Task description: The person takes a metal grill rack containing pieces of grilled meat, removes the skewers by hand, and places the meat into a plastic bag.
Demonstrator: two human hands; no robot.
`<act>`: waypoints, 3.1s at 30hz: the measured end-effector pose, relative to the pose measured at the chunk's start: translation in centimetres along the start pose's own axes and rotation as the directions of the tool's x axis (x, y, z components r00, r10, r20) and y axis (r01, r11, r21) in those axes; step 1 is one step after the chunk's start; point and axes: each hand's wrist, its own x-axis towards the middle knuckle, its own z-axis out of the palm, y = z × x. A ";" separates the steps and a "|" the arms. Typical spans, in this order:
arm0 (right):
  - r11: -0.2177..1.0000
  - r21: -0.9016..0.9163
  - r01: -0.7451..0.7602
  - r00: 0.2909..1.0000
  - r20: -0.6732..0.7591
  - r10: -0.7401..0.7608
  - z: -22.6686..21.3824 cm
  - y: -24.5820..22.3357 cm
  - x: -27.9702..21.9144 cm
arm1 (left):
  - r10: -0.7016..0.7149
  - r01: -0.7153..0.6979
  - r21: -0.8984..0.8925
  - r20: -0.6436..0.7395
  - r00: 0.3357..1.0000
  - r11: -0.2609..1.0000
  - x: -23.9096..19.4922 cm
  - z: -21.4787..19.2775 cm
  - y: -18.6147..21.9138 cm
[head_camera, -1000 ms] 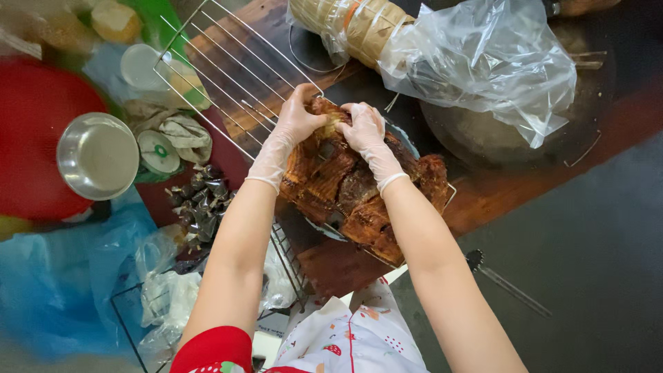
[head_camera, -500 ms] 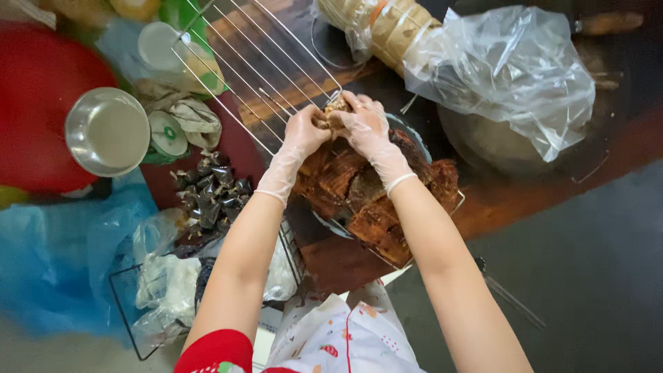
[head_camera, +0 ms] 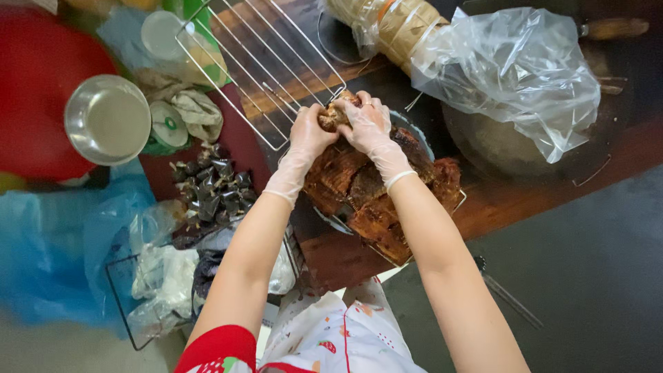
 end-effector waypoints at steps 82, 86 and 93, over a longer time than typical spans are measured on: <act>0.989 0.028 -0.142 0.986 -0.082 0.144 1.9 -0.5 -0.4 | 0.112 -0.119 -0.142 -0.056 0.992 0.983 -2.1 -2.3 0.1; 0.988 0.010 -0.151 0.985 -0.087 0.152 1.9 -0.7 -0.3 | 0.066 -0.061 -0.167 0.024 0.998 0.984 -2.3 -3.4 0.5; 0.985 -0.006 -0.174 0.982 -0.074 0.173 2.0 -0.5 0.2 | 0.111 -0.113 -0.183 -0.021 0.994 0.977 -2.9 -4.7 -0.5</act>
